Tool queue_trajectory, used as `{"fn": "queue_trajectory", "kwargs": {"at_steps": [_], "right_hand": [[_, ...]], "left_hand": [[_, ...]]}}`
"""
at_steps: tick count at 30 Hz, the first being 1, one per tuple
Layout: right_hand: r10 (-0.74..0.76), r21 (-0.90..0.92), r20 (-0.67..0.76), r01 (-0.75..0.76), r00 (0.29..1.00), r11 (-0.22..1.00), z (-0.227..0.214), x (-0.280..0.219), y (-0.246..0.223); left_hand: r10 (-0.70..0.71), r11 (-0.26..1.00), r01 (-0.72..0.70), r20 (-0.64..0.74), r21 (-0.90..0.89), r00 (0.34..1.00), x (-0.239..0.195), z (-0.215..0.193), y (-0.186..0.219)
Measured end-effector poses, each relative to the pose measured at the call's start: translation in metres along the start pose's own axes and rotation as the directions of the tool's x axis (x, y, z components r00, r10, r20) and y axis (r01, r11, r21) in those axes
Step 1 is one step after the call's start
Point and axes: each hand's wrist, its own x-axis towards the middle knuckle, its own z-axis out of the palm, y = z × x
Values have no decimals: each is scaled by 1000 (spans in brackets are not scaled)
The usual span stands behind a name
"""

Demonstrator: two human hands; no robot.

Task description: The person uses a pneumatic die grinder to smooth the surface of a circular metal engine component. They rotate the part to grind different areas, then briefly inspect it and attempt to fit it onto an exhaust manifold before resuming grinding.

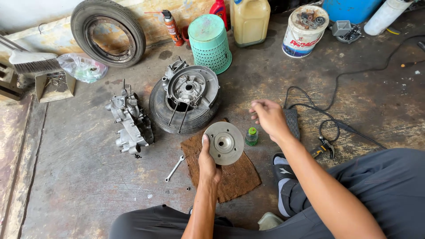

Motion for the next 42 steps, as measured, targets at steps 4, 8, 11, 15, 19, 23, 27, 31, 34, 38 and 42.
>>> {"fn": "queue_trajectory", "kwargs": {"at_steps": [4, 8, 11, 15, 19, 23, 27, 31, 34, 38, 42], "right_hand": [[-108, -90, 118, 119, 987, 989, 5, -34, -44], [-181, -322, 260, 262, 948, 910, -5, -62, -66], [-173, -328, 323, 281, 931, 902, -11, -76, -63], [-131, -300, 302, 224, 944, 927, -13, -79, -32], [-35, -295, 340, 141, 940, 945, 2, -78, -30], [8, -374, 453, 182, 891, 909, 8, -81, -21], [-1, -355, 447, 179, 894, 918, 11, -84, -22], [71, -355, 418, 91, 906, 931, 10, -85, -29], [71, -369, 407, 94, 911, 925, 9, -82, -23], [139, -371, 404, 23, 904, 928, 12, -82, -28], [185, -372, 381, -33, 906, 928, 14, -78, -27]], "left_hand": [[15, 1000, -15, 11, -18, 1000, -14, 8, 13], [21, 999, -20, 21, -43, 1000, -23, 2, 16], [1, 999, 0, 34, -34, 999, -17, -16, 11], [6, 996, -8, -21, -87, 1000, -44, -5, 19], [-5, 993, 1, -31, -117, 999, -46, -10, 17], [-52, 998, 51, -24, -39, 998, -66, 8, 30], [-97, 995, 96, -30, -34, 995, -60, 10, 27], [-99, 995, 99, -19, -3, 995, -57, 14, 27], [-119, 993, 119, -16, 1, 993, -54, 15, 26], [-110, 994, 110, -17, 1, 994, -49, 11, 22], [-100, 995, 100, -29, -12, 995, -46, 11, 21]]}}
